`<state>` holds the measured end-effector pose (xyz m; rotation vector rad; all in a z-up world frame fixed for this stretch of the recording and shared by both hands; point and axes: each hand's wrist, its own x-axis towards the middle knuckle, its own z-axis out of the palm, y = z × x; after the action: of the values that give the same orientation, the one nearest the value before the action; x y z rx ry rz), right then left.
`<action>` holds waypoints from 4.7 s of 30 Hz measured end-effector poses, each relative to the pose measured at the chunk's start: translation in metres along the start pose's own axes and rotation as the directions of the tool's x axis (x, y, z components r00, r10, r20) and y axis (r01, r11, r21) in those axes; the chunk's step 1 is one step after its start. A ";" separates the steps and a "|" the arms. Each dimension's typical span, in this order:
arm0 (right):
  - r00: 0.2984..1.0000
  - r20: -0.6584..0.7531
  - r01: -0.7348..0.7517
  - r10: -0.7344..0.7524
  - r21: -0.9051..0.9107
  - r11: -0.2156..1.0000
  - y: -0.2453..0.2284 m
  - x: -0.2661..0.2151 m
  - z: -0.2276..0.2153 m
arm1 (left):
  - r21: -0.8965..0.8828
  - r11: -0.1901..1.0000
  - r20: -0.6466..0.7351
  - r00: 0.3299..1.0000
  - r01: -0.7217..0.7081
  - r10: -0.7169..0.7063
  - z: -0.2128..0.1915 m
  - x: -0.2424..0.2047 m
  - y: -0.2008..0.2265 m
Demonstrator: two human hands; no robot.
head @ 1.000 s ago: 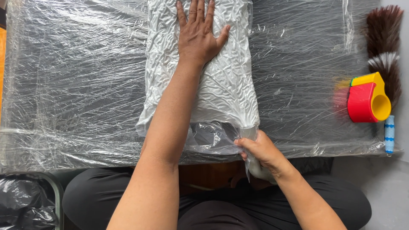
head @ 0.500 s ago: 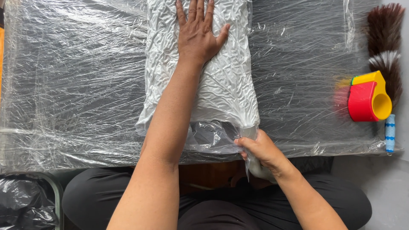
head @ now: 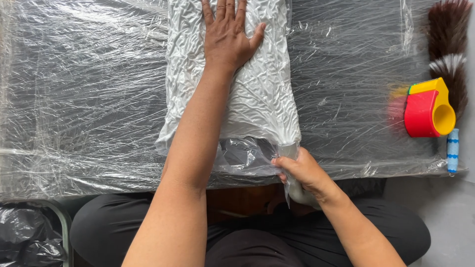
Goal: Compressing a pillow using a vacuum cleaner and sealing it in a plastic bag with tape for packaging.
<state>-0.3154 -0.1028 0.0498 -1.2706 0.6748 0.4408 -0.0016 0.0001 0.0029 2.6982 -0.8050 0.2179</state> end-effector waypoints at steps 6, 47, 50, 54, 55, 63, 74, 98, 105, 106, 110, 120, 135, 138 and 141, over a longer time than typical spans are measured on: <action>1.000 -0.004 0.001 -0.001 -0.010 1.000 -0.001 -0.001 0.000 | -0.006 1.000 -0.074 0.997 -0.007 0.007 0.002 -0.003 0.001; 1.000 0.006 0.001 -0.001 -0.025 1.000 0.007 -0.001 -0.002 | 0.018 1.000 -0.103 0.995 -0.010 0.012 0.009 -0.001 -0.003; 1.000 0.009 0.008 -0.008 -0.035 0.999 0.007 -0.001 -0.002 | 0.020 1.000 -0.090 0.996 -0.005 0.007 0.006 -0.001 -0.002; 1.000 -0.002 -0.009 0.009 -0.035 0.999 0.007 -0.001 -0.002 | 0.016 1.000 -0.061 0.998 -0.004 0.005 0.004 -0.001 -0.001; 1.000 -0.001 -0.009 0.009 -0.035 0.999 0.007 -0.001 -0.002 | 0.016 1.000 -0.060 0.998 -0.003 0.004 0.004 -0.001 -0.001; 1.000 0.000 -0.003 0.003 -0.070 0.998 0.006 -0.002 -0.001 | 0.002 1.000 -0.063 0.998 0.007 -0.007 0.007 -0.001 -0.002; 1.000 0.019 0.019 -0.018 -0.074 0.997 0.006 -0.001 -0.002 | 0.011 1.000 -0.033 0.999 0.004 -0.004 0.007 0.001 -0.003; 1.000 -0.015 -0.010 0.010 -0.006 1.000 0.010 0.000 -0.002 | 0.045 0.999 -0.058 0.998 0.019 -0.016 0.018 0.005 -0.005; 1.000 -0.015 -0.010 0.010 0.013 1.000 0.014 0.004 -0.004 | 0.063 0.998 -0.033 0.999 0.032 -0.030 0.018 0.007 -0.006; 1.000 -0.007 -0.005 0.005 0.013 1.000 0.015 0.005 -0.004 | 0.071 0.997 -0.037 0.999 0.034 -0.032 0.017 0.007 -0.007; 1.000 0.001 0.013 -0.013 -0.005 1.000 0.018 0.005 -0.007 | 0.060 0.997 -0.006 0.999 0.042 -0.042 0.012 0.005 -0.003; 0.999 -0.034 -0.025 0.024 -0.020 0.999 0.021 0.010 -0.008 | 0.041 0.998 0.008 0.999 0.049 -0.050 0.008 0.006 -0.002; 1.000 -0.012 -0.004 0.004 0.005 1.000 0.020 0.010 -0.008 | 0.065 0.998 0.052 0.998 0.017 -0.020 0.009 0.010 -0.004; 1.000 0.019 0.012 -0.013 0.023 1.000 0.020 0.012 -0.009 | 0.177 0.980 0.107 0.992 -0.092 0.073 -0.021 0.025 -0.011; 1.000 -0.021 -0.013 0.014 0.016 1.000 0.020 0.012 -0.007 | -0.148 0.986 -0.099 0.993 -0.082 0.068 -0.025 0.070 -0.050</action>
<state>-0.3211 -0.1053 0.0262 -1.2581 0.7041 0.4326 0.0825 0.0125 0.0301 2.4988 -0.8595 0.2858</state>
